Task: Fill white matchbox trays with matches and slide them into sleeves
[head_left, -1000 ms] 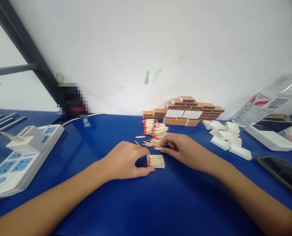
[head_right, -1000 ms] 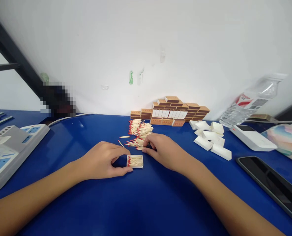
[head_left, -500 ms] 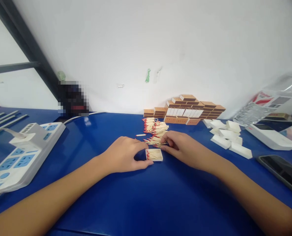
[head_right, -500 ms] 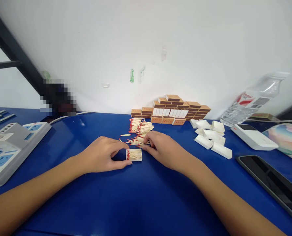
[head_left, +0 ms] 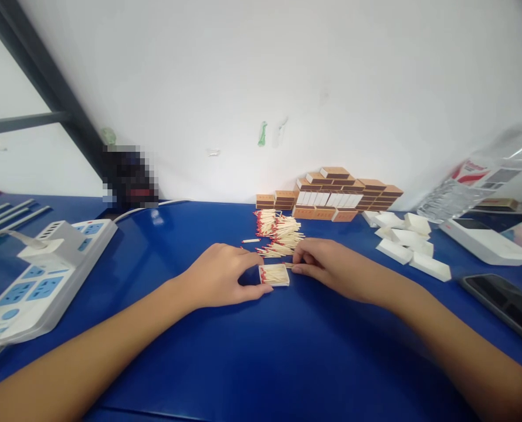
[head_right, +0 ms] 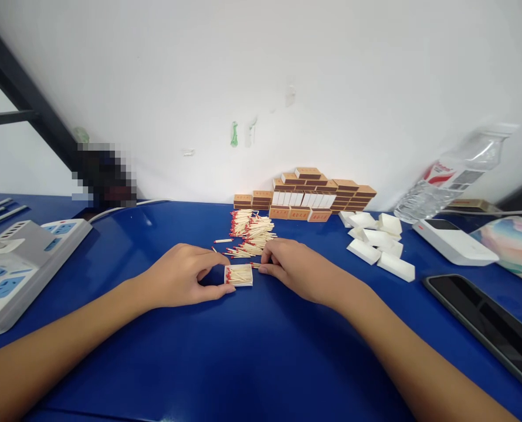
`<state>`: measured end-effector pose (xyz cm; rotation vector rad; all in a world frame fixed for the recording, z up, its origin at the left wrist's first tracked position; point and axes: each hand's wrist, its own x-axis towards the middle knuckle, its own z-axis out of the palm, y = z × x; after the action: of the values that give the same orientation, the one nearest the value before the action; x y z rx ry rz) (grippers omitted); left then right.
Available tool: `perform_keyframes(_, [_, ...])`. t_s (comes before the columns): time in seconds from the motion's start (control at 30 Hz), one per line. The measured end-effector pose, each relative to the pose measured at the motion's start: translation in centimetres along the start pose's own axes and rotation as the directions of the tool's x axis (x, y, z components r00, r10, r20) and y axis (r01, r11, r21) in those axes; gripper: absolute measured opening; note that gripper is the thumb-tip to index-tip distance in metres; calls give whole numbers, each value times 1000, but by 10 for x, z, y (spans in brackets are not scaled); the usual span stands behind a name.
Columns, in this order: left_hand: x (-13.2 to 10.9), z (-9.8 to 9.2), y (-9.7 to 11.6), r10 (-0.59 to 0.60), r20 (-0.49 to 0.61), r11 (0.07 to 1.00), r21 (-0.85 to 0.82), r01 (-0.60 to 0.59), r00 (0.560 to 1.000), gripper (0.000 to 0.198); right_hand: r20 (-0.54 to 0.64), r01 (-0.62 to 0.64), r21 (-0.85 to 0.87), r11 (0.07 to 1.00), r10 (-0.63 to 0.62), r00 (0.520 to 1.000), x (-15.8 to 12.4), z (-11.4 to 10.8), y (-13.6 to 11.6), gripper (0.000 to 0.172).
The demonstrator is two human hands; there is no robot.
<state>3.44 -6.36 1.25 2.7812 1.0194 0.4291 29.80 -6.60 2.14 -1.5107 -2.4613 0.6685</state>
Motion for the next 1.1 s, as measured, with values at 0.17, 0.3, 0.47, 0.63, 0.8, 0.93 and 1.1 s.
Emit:
perform_keyframes(0.17, [0, -1, 0, -4, -5, 1000, 3, 4, 1000, 33, 11, 3, -17, 1000, -3, 1000, -2, 0, 2, 23])
perform_keyframes(0.3, [0, 0, -2, 0, -10, 1000, 10, 0, 1000, 34, 9, 6, -60, 998, -6, 1000, -4, 3, 6, 23])
perform_keyframes(0.47, [0, 1, -1, 12, 2, 1000, 12, -12, 1000, 34, 4, 13, -112, 994, -13, 1000, -7, 5, 3, 23])
perform_keyframes(0.63, [0, -1, 0, -3, 14, 1000, -1, 3, 1000, 32, 42, -22, -183, 983, 30, 999, -5, 4, -3, 22])
perform_keyframes(0.8, [0, 0, -1, 1, 11, 1000, 12, -1, 1000, 33, -111, -18, -191, 981, -3, 994, -4, 1, -2, 19])
perform_keyframes(0.93, [0, -1, 1, -2, 24, 1000, 22, 1, 1000, 34, -195, 103, -27, 994, -107, 975, -7, 1, -17, 20])
perform_keyframes(1.1, [1, -2, 1, -3, 39, 1000, 26, 2, 999, 34, -81, 145, 61, 988, -140, 987, -7, 14, -32, 16])
